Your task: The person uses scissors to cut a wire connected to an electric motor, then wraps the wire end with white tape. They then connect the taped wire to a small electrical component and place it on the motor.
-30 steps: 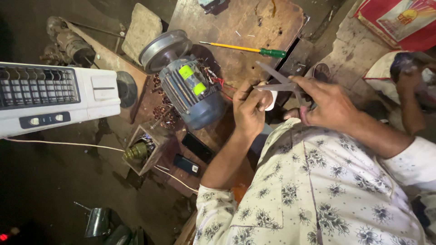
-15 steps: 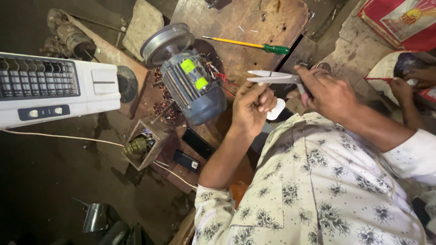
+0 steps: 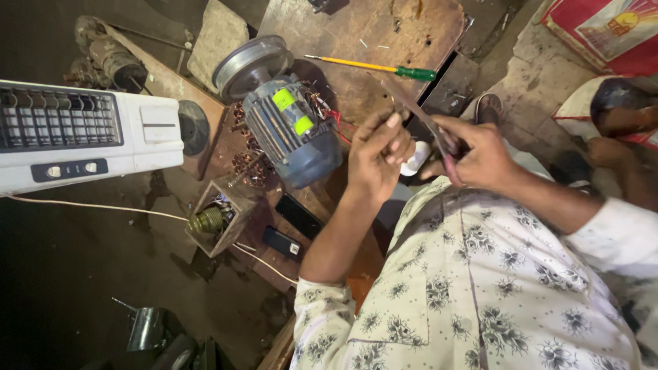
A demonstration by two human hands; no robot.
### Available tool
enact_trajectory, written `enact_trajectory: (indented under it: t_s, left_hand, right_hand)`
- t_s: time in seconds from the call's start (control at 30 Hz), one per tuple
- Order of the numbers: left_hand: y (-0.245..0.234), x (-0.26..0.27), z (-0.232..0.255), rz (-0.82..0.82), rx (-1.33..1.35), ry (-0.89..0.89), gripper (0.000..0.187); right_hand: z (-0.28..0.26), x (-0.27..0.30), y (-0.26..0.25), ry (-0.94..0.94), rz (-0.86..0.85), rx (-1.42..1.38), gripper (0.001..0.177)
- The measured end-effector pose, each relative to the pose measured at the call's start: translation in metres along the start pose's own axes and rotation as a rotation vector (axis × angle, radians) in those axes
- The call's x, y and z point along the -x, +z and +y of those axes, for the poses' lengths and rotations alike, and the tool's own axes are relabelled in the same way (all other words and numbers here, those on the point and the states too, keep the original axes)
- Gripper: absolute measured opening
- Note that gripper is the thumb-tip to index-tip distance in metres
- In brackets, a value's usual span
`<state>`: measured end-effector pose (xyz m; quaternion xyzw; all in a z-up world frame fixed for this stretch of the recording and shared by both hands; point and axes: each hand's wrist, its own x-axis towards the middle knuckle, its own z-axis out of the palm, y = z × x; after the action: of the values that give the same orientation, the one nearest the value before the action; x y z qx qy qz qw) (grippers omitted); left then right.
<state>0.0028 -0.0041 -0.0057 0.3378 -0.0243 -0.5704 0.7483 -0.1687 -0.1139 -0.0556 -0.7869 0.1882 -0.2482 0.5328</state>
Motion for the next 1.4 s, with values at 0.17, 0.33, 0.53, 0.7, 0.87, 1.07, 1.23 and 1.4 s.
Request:
enact_trajectory:
  t_s: [0.17,0.33,0.53,0.7,0.87,1.07,1.23,1.4]
  left_hand:
    - [-0.008,0.001,0.0,-0.053,0.196,0.07,0.005]
    - [-0.032,0.018,0.01,-0.074,0.214,0.085,0.009]
    - [-0.037,0.03,0.017,-0.127,0.18,0.121,0.01]
    - [-0.04,0.034,0.021,-0.073,0.115,0.17,0.014]
    - [-0.046,0.024,0.014,-0.025,0.138,0.159,0.015]
    - [-0.038,0.008,0.017,-0.34,0.24,0.078,0.054]
    - [-0.028,0.0,0.028,-0.488,0.183,0.054,0.09]
    - [-0.046,-0.005,0.024,-0.107,-0.215,0.371,0.095]
  right_hand:
    - [0.041,-0.044,0.019,0.739,0.416,-0.914,0.061]
    - [0.107,-0.09,-0.023,0.364,0.043,0.42,0.069]
    - [0.167,-0.141,0.009,0.265,-0.187,0.738,0.061]
    - [0.15,-0.133,0.031,0.013,-0.184,0.814,0.034]
    - [0.095,-0.085,0.034,0.338,-0.391,-0.274,0.046]
    - [0.08,-0.048,0.026,0.702,-0.481,-1.152,0.056]
    - [0.086,-0.027,0.012,0.617,-0.452,-1.166,0.045]
    - [0.046,-0.009,-0.01,0.406,-0.128,-0.821,0.039]
